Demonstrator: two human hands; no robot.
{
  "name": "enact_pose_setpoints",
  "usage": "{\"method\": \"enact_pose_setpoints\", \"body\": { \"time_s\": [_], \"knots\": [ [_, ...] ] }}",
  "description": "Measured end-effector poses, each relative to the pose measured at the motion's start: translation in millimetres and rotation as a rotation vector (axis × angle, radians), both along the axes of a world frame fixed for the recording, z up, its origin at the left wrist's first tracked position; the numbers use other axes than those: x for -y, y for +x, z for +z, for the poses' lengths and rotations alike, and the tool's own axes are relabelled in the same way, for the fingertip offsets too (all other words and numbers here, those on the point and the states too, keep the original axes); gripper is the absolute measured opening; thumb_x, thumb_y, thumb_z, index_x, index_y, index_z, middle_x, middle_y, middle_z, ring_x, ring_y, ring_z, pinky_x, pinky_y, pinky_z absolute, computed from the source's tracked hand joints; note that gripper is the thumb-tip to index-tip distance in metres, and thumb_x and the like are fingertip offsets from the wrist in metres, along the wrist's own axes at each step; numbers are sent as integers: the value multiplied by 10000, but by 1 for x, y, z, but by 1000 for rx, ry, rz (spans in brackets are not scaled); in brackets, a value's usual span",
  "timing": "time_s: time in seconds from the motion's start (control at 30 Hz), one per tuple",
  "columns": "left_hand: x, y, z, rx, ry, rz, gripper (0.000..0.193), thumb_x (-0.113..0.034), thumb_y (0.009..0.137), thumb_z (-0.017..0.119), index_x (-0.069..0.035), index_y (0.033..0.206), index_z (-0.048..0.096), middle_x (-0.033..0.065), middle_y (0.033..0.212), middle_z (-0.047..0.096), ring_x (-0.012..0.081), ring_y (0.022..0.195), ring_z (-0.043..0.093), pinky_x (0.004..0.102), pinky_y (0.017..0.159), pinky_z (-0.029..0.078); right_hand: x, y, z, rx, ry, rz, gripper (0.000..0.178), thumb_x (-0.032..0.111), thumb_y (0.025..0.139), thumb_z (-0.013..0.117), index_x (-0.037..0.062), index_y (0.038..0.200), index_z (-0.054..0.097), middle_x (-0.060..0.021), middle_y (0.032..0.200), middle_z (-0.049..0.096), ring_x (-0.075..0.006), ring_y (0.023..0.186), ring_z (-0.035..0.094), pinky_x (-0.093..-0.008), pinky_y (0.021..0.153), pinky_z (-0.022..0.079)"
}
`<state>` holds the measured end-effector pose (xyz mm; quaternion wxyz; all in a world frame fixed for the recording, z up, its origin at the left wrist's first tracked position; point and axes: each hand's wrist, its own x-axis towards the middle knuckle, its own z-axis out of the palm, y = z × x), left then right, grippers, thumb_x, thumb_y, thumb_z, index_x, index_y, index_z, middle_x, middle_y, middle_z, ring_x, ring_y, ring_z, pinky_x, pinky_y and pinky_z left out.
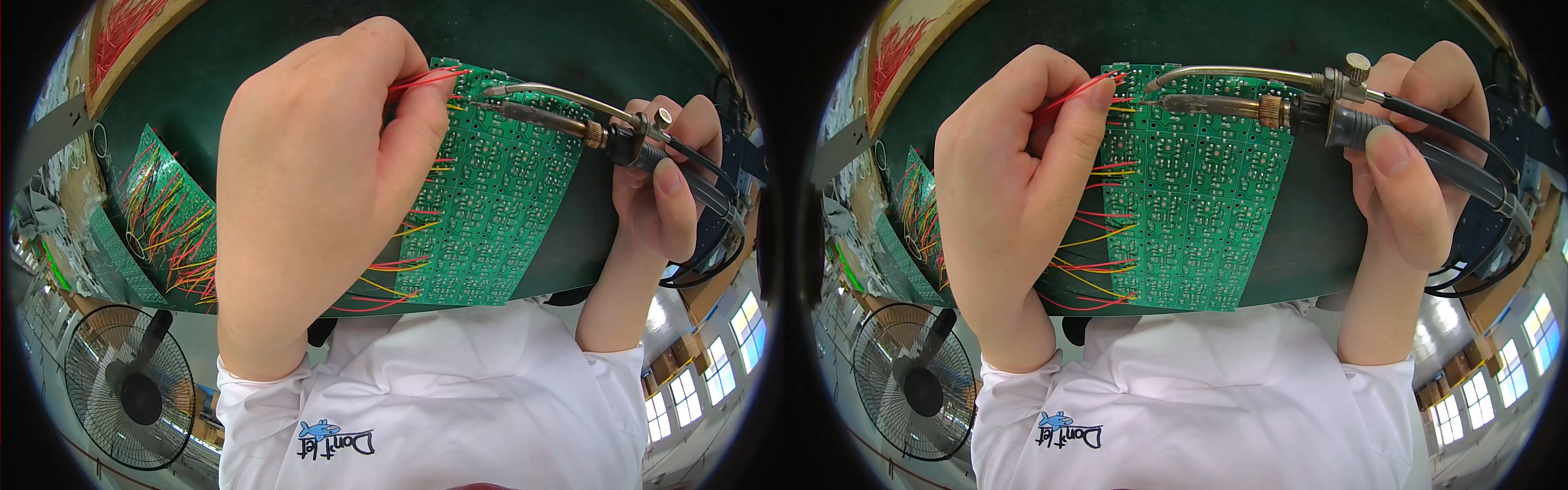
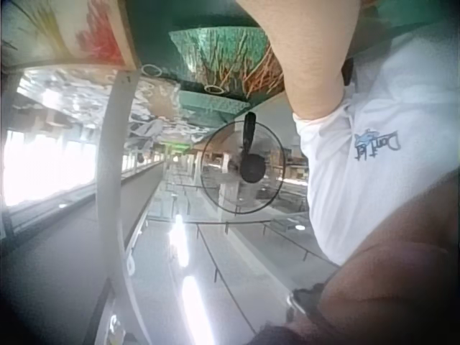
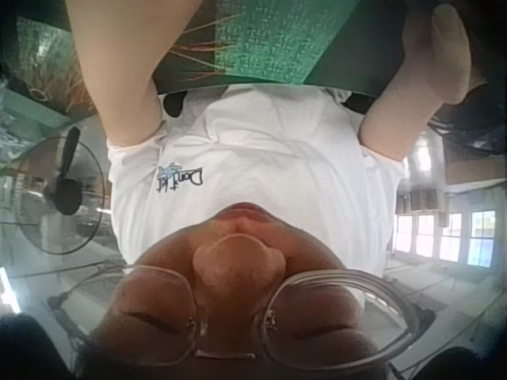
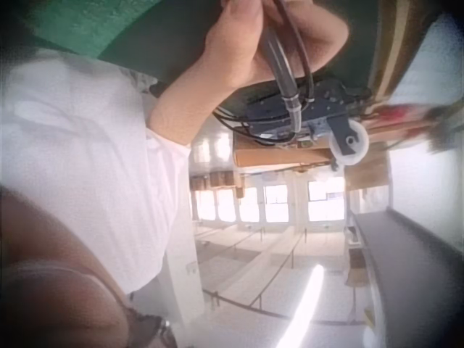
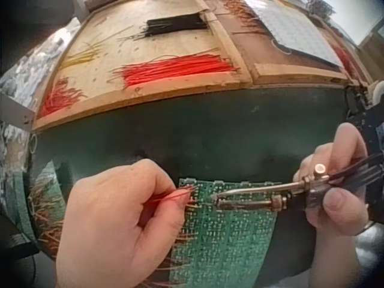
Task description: The person solders multiple colored wires onto a circuit board using a soldering iron and solder wire.
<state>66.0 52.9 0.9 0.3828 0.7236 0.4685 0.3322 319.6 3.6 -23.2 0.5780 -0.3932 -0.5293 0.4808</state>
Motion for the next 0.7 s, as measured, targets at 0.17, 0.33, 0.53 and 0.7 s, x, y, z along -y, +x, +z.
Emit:
{"method": "enact_pose_setpoints", "body": {
  "time_s": [0.17, 0.33, 0.53, 0.7],
  "knots": [
    [-2, -1, 1, 81, 2, -27, 190, -94, 946, 659, 30, 831, 574, 16, 636, 475, 62, 576, 413, 231, 515, 344, 2, -3, 5, 18, -64, 20, 241, 135, 858, 650, 74, 896, 419, -75, 818, 506, -108, 728, 426, -196, 608, 342],
    [-3, 3, 10, -260, -171, 53, 194, -99, 943, 661, 28, 827, 572, 12, 632, 461, 59, 573, 399, 232, 508, 326, 0, -5, 4, 38, -34, 24, 221, 114, 865, 625, 62, 885, 411, -76, 806, 492, -107, 737, 435, -165, 581, 342],
    [-3, 2, 4, 3, -42, -10, 201, -103, 937, 668, 24, 818, 566, 6, 624, 438, 57, 566, 371, 237, 496, 297, 0, -4, 4, 36, -37, 35, 221, 106, 865, 619, 60, 887, 404, -74, 802, 487, -104, 729, 435, -161, 579, 344],
    [-3, 3, 12, -171, -117, 1, 201, -98, 933, 669, 22, 812, 564, 4, 621, 434, 54, 566, 367, 236, 496, 293, 2, -2, 1, -1, -69, 23, 226, 131, 858, 623, 78, 884, 405, -69, 799, 486, -107, 716, 420, -209, 628, 355]
  ]
}}
